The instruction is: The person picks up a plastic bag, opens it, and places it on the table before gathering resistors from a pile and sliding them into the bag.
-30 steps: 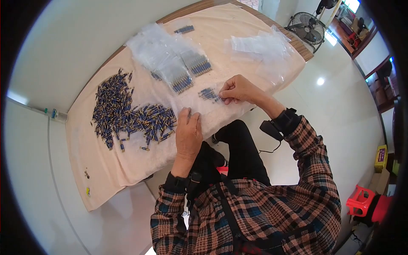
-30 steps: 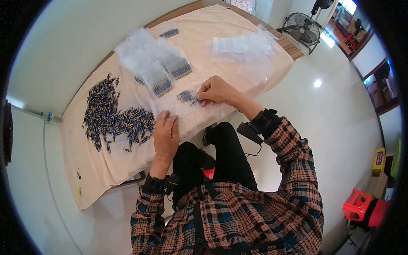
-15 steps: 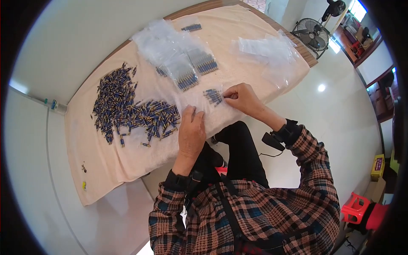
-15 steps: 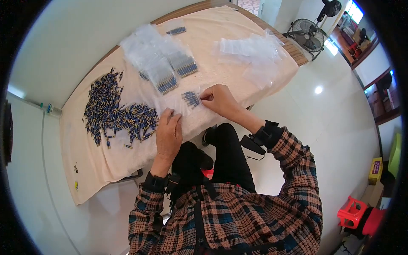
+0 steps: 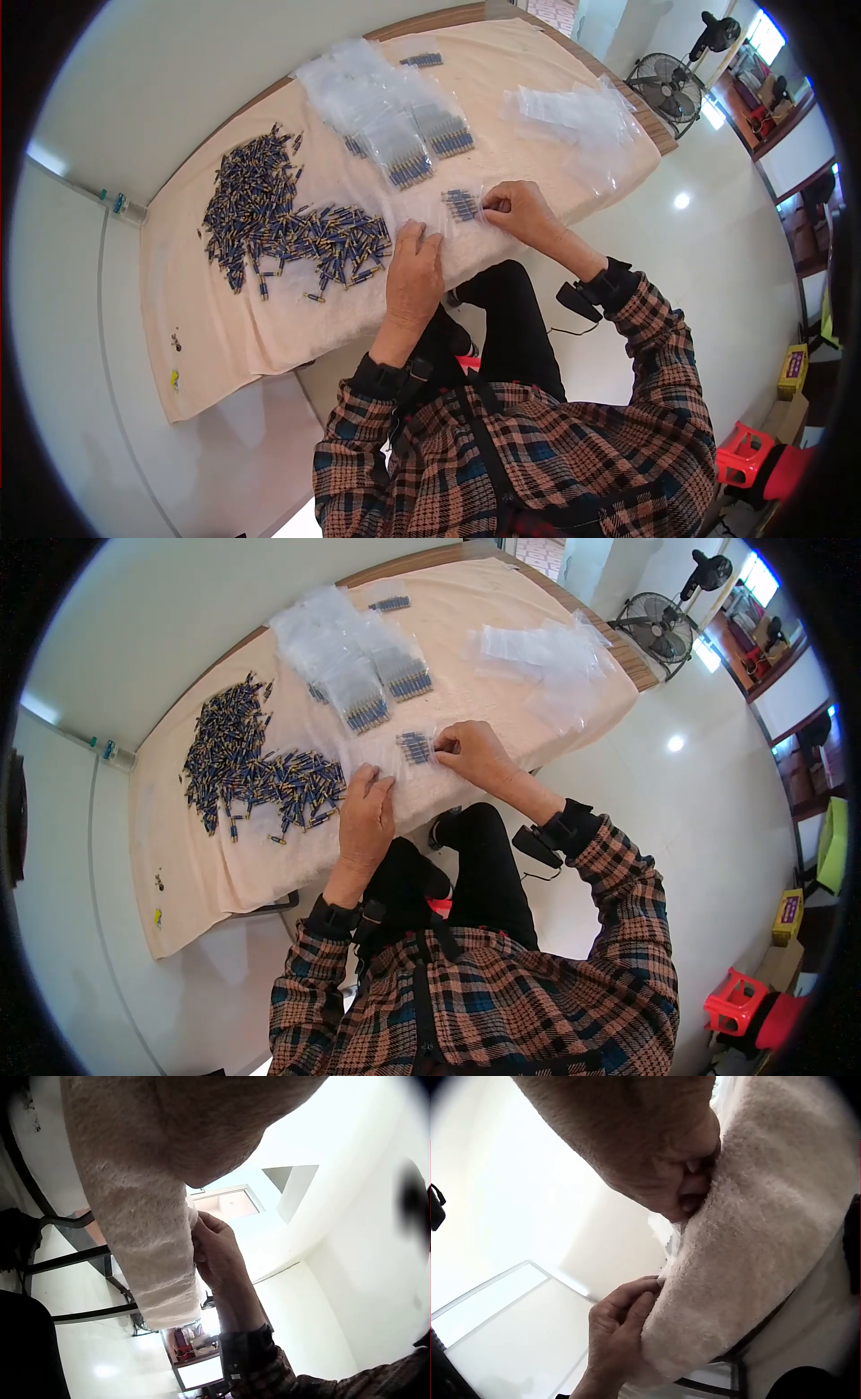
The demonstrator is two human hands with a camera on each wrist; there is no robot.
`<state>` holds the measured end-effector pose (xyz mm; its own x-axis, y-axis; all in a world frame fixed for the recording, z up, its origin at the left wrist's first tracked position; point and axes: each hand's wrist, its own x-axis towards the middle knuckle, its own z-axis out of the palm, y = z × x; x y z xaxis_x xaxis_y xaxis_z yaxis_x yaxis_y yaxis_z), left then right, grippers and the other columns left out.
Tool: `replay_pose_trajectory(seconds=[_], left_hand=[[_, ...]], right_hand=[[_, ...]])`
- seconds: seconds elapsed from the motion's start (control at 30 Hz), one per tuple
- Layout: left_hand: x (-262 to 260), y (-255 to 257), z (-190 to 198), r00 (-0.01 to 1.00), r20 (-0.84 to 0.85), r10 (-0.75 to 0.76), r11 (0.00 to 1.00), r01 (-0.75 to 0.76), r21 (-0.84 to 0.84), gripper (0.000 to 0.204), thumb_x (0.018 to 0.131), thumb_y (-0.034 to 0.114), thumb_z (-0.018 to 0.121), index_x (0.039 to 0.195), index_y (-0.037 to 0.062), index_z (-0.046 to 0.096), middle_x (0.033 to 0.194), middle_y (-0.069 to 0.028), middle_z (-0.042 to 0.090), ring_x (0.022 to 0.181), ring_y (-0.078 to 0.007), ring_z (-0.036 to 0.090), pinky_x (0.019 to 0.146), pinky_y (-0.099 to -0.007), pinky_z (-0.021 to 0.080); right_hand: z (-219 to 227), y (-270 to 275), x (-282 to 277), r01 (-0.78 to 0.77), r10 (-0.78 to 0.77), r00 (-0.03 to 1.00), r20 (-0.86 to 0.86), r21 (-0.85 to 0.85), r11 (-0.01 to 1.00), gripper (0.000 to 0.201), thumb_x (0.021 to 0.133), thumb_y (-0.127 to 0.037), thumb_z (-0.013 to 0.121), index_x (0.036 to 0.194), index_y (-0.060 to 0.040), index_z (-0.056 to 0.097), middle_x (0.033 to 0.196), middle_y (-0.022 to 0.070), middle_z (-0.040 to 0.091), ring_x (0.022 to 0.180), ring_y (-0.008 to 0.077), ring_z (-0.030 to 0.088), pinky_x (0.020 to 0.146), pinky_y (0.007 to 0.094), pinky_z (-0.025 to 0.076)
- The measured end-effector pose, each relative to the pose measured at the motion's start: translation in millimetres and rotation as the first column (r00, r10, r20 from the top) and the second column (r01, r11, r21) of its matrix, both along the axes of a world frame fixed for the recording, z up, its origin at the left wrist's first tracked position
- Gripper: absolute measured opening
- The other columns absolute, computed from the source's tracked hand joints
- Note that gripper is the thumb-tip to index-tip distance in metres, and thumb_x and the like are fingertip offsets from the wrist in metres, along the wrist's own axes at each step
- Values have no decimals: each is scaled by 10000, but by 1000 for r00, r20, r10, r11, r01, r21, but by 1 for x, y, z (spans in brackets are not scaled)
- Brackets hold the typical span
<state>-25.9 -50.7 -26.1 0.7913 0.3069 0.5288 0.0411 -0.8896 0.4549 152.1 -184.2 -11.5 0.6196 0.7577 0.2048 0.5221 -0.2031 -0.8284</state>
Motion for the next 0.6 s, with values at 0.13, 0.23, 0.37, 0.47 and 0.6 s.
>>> replay_pose_trajectory(seconds=[0.13, 0.23, 0.37, 0.47, 0.6], left_hand=[[0, 1, 0, 1000, 17, -3, 1000, 3, -6, 219, 789, 2, 581, 1004, -19, 613, 1128, -228, 540, 1126, -396, 515, 956, -422, 440], [0, 1, -1, 1000, 23, -1, 1000, 1, 5, 215, 787, -2, 582, 1000, -17, 611, 1125, -229, 542, 1129, -394, 516, 955, -420, 442], [0, 1, -1, 1000, 26, -1, 1000, 0, 18, 214, 786, -4, 584, 998, -21, 608, 1123, -231, 543, 1127, -394, 518, 953, -419, 444], [0, 1, 0, 1000, 20, -4, 1000, 4, 17, 215, 786, -4, 584, 999, -24, 608, 1122, -231, 542, 1126, -395, 518, 953, -418, 444], [0, 1, 0, 1000, 20, -8, 1000, 7, 19, 217, 784, -5, 585, 999, -28, 607, 1120, -229, 542, 1126, -396, 518, 954, -417, 444]], right_hand=[[2, 1, -2, 13, -13, 1000, 2, -25, 1000, 139, 724, -64, 731, 810, 30, 677, 659, 65, 640, 569, 85, 545, 547, 241, 460], [6, 0, -5, 25, -26, 1000, -15, -49, 998, 144, 727, -77, 727, 807, 30, 673, 689, 109, 653, 601, 144, 597, 594, 264, 491], [5, 0, -6, 36, -37, 999, -10, -71, 997, 151, 731, -87, 728, 810, 29, 672, 704, 125, 659, 613, 168, 619, 616, 274, 504], [1, 1, -5, 39, -39, 999, 13, -65, 997, 148, 730, -84, 734, 812, 25, 674, 684, 97, 647, 587, 134, 584, 580, 261, 482], [-1, 0, -6, 45, -44, 998, 36, -36, 998, 141, 726, -71, 743, 815, 18, 678, 639, 42, 620, 534, 67, 514, 509, 235, 438]])
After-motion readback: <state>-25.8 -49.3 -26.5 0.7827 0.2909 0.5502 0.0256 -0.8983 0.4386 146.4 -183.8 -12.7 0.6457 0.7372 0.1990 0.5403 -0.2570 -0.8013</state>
